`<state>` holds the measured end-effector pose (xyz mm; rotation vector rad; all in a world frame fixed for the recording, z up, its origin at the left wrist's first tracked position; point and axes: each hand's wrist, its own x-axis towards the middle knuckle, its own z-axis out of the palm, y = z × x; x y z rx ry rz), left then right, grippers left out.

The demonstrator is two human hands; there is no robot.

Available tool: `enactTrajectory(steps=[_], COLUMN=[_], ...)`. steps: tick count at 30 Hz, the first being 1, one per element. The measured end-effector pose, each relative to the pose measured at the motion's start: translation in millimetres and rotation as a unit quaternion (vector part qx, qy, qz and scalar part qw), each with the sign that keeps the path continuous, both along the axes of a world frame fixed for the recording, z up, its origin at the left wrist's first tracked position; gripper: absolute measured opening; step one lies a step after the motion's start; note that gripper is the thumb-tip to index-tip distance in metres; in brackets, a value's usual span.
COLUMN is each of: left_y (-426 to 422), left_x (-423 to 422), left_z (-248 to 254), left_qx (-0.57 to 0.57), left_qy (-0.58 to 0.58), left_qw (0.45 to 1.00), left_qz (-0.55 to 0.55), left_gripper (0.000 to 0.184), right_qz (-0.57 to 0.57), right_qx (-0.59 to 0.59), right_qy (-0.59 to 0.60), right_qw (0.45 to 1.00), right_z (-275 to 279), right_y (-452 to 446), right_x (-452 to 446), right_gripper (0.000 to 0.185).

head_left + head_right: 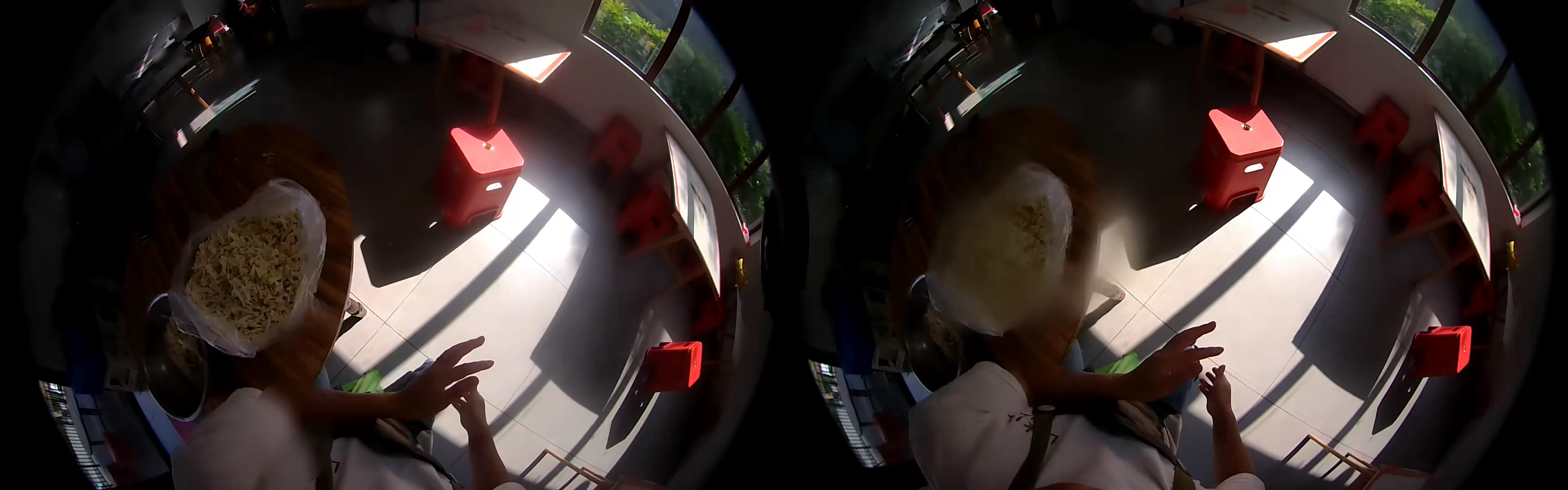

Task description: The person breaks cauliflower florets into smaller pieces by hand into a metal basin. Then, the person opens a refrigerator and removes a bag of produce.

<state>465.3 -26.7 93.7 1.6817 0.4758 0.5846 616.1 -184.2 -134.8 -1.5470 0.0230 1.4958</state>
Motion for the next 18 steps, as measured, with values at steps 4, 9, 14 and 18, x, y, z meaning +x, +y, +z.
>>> enactTrajectory(steps=[4, 9, 14, 18], left_y=[-34.9, -10.0, 86.4, 126.3], left_x=[86.8, 124.1, 93.5, 25.8], left_z=[-31.0, -58.0, -98.8, -125.4], left_qx=[0.258, 0.308, 0.074, 0.061], left_qy=[0.025, -0.029, 0.466, 0.577], left_qw=[0.960, 0.950, 0.880, 0.812], left_qz=[-0.104, -0.043, -0.059, 0.064], left_gripper=[0.044, 0.037, 0.043, 0.051], right_qz=[-0.181, -0.043, 0.011, 0.092], right_qx=[0.260, 0.278, 0.237, 0.272], right_qy=[0.294, 0.366, 0.199, 0.126], right_qw=[0.902, 0.887, 0.951, 0.950], right_z=[116.4, 210.9, 281.5, 297.7], right_y=[25.3, 72.2, 137.0, 243.2], right_x=[42.2, 67.2, 124.2, 140.1], right_gripper=[0.066, 0.065, 0.059, 0.044])
